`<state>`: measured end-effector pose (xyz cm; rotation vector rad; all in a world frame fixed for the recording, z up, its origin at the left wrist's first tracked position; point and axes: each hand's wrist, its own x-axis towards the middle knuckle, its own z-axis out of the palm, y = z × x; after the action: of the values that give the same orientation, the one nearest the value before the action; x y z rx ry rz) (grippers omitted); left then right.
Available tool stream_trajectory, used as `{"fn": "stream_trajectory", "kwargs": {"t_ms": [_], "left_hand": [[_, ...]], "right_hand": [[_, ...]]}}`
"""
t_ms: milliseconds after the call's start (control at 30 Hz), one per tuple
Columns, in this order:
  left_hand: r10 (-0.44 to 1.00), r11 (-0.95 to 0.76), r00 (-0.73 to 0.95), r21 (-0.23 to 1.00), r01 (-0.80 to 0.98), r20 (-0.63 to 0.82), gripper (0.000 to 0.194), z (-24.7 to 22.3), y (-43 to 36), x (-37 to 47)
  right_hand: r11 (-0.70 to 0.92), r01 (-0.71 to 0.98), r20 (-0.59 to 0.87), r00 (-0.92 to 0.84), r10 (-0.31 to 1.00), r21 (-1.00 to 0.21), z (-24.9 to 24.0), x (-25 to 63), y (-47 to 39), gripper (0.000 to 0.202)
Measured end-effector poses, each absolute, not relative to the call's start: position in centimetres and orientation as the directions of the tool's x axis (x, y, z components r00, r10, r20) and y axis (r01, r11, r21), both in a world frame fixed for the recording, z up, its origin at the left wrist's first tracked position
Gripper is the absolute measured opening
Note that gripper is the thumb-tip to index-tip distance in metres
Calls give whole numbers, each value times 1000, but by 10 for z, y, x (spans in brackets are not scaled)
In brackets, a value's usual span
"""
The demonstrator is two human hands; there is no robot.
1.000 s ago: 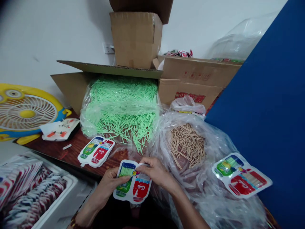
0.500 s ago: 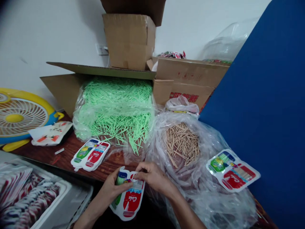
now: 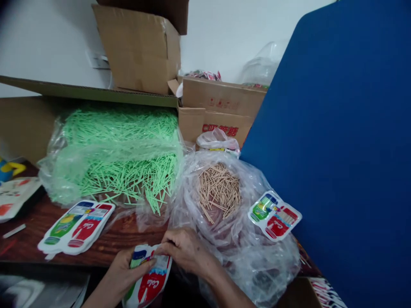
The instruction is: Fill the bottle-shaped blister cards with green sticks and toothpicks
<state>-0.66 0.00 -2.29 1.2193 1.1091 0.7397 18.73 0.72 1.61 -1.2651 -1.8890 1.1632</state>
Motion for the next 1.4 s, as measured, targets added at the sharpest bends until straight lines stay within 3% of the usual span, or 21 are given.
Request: {"fn": "stream_trajectory", "kwargs": {"t_ms": [200,300,433,500,633,1067,1167,1400], "left_hand": [[849,257,432,952,166,-304,19,-5,4,10],[828,277,448,941,194,-337,25,-6,4,11],[817,321,450,932,166,-361,27,-9,3,17],[815,351,440,925,144,-377,28,-9,2,22],[817,359,433,923,136,-381,29,-10,2,23],[793,454,436,890,41,-425,36,-21,1,7],[806,455,402,889,47,-434,35,-20,1,4],[817,443,383,895,62,-431,35,-25,-1,-2]], "right_hand": [[173,394,25,-354,935,-903,14,219,6,26],[105,475,33,-158,987,-874,7,253,15,24],[-44,821,-17,42,999,-570,-5,294,34,17],[-82,888,-54,65,996,-453,-11,300,41,11],[-87,926,-90,58,994,-366,-20,294,47,8],[-96,980,-178,65,982,-172,-5,327,63,15],[-104,979,-192,70,979,-173,-8,325,69,14],[-228,951,-189,190,964,-209,-7,301,95,31]]}}
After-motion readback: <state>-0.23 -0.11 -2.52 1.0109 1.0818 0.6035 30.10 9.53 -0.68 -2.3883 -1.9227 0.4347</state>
